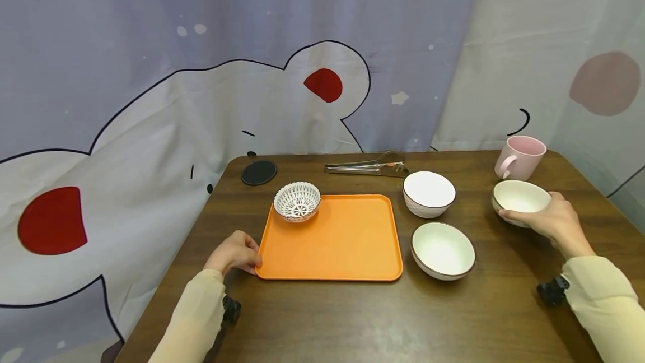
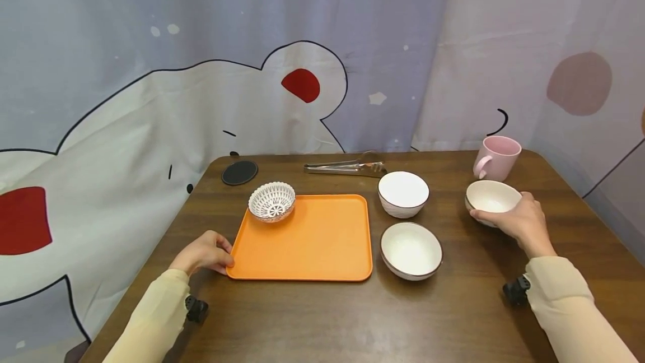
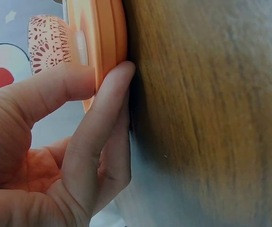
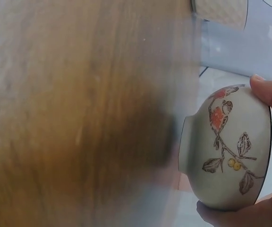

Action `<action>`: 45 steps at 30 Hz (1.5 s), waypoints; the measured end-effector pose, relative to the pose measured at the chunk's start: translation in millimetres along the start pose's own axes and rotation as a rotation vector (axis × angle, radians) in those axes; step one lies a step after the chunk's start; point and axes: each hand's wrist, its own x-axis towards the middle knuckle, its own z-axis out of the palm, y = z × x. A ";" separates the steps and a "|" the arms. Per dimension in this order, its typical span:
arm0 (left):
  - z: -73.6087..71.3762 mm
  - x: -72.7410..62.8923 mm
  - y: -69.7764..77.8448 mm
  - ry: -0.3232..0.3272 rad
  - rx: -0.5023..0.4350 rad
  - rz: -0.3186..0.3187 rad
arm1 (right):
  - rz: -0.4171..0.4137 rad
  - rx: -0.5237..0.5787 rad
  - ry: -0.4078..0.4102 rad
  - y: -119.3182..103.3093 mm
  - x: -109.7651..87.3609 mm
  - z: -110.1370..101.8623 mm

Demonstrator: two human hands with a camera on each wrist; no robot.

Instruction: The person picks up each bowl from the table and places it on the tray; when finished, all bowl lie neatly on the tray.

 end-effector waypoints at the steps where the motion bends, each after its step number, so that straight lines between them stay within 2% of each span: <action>1: 0.0 -0.2 0.0 0.000 -0.002 0.001 | -0.002 0.001 -0.005 -0.4 -0.9 -0.7; 12: -1.1 -0.6 -0.1 -0.008 -0.023 0.035 | -0.029 -0.028 -0.031 -8.9 -7.3 -8.3; 20: 0.0 1.3 -2.1 -0.006 -0.025 0.014 | -0.070 -0.025 -0.008 -20.6 -11.0 -11.7; 31: 0.8 1.9 -1.8 -0.004 -0.023 0.011 | -0.103 -0.018 -0.037 -31.1 -15.1 -8.4; 38: 0.7 1.6 -0.8 -0.006 -0.016 0.020 | -0.116 0.028 -0.017 -39.8 -21.0 -3.5; 45: 0.4 2.6 0.2 -0.005 -0.020 0.003 | -0.175 0.029 -0.005 -55.1 -24.9 -4.0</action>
